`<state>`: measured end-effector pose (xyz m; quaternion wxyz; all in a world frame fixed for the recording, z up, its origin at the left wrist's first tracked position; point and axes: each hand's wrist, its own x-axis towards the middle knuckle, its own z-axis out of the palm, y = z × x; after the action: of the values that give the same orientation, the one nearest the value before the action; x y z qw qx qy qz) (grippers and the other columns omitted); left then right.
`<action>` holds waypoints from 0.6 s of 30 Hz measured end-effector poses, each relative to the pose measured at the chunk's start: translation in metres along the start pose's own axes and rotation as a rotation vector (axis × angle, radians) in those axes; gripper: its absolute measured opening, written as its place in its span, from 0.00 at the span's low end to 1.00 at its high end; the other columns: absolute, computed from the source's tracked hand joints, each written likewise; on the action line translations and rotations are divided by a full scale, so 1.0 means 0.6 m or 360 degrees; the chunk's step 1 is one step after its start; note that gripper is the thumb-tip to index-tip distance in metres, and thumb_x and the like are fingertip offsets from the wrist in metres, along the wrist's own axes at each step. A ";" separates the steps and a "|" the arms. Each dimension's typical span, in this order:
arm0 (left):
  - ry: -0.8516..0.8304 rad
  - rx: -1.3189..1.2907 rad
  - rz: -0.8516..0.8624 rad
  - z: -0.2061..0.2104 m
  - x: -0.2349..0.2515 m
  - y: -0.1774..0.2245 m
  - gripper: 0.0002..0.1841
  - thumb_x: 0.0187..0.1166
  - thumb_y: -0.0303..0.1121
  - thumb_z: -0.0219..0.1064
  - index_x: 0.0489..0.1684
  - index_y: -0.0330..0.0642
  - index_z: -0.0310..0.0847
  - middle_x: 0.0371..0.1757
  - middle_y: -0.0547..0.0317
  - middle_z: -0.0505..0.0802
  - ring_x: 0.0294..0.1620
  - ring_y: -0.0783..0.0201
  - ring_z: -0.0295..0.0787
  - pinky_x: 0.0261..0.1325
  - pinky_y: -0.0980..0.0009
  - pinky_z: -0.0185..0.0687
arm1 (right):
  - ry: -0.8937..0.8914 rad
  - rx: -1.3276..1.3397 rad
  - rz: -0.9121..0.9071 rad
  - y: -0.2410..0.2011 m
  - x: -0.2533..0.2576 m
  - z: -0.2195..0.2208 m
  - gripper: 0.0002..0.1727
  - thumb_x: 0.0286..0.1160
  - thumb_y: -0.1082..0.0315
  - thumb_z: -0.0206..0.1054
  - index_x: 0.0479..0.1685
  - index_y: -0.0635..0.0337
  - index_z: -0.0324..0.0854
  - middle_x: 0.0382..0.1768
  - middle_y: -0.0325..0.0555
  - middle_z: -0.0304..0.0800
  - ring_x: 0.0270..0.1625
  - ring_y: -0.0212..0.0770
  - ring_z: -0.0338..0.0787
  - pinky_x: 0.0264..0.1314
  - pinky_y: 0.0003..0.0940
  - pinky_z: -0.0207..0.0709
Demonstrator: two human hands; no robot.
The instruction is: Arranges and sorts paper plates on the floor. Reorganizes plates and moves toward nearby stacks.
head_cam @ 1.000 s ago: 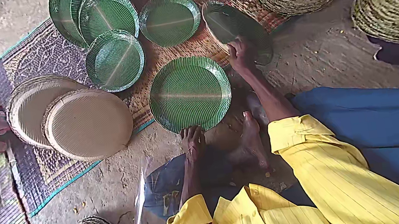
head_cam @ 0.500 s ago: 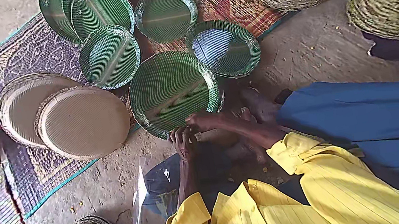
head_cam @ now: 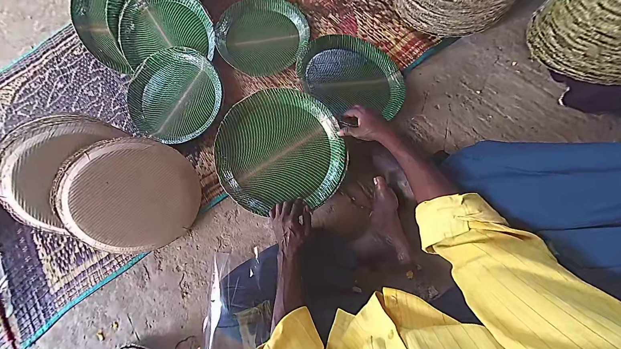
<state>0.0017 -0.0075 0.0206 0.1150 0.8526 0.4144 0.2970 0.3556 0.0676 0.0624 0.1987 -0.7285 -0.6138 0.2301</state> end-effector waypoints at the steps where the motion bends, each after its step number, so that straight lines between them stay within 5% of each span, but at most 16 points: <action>1: 0.0004 -0.0008 0.0001 0.001 0.000 -0.001 0.20 0.82 0.41 0.57 0.48 0.39 0.95 0.45 0.49 0.97 0.50 0.48 0.93 0.66 0.47 0.79 | 0.0013 0.0059 0.0058 0.008 0.002 0.010 0.29 0.77 0.54 0.75 0.68 0.69 0.83 0.68 0.73 0.83 0.72 0.69 0.81 0.76 0.67 0.70; 4: 0.0021 -0.0036 -0.0007 0.001 -0.005 -0.005 0.19 0.83 0.40 0.57 0.47 0.39 0.95 0.44 0.49 0.97 0.49 0.48 0.93 0.65 0.47 0.79 | 0.0011 0.0051 0.0220 0.019 0.004 0.017 0.20 0.85 0.61 0.67 0.64 0.68 0.86 0.67 0.71 0.84 0.72 0.68 0.82 0.74 0.68 0.71; 6: 0.0045 -0.0018 0.0015 0.004 -0.005 -0.007 0.19 0.83 0.39 0.56 0.45 0.40 0.95 0.42 0.50 0.97 0.48 0.49 0.93 0.64 0.48 0.80 | -0.0066 -0.0082 0.0267 0.035 0.009 0.028 0.18 0.79 0.64 0.70 0.60 0.68 0.86 0.64 0.71 0.84 0.68 0.70 0.84 0.67 0.71 0.74; 9: 0.0067 -0.0024 0.0034 0.010 -0.001 -0.007 0.19 0.83 0.39 0.56 0.44 0.40 0.95 0.41 0.50 0.97 0.47 0.50 0.93 0.63 0.50 0.80 | -0.0095 -0.0183 0.0356 0.044 0.009 0.041 0.21 0.70 0.69 0.74 0.60 0.72 0.85 0.65 0.72 0.83 0.71 0.69 0.81 0.69 0.70 0.73; 18: 0.0099 -0.0080 0.0017 0.012 -0.002 -0.011 0.18 0.80 0.36 0.57 0.44 0.38 0.96 0.40 0.49 0.97 0.46 0.50 0.94 0.64 0.50 0.80 | -0.0030 -0.0007 0.0467 0.059 0.004 0.034 0.20 0.81 0.65 0.69 0.64 0.70 0.85 0.69 0.71 0.83 0.74 0.69 0.81 0.76 0.69 0.70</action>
<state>0.0014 -0.0040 0.0112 0.1218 0.8421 0.4055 0.3342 0.3725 0.0644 0.0251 0.1557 -0.8087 -0.5030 0.2622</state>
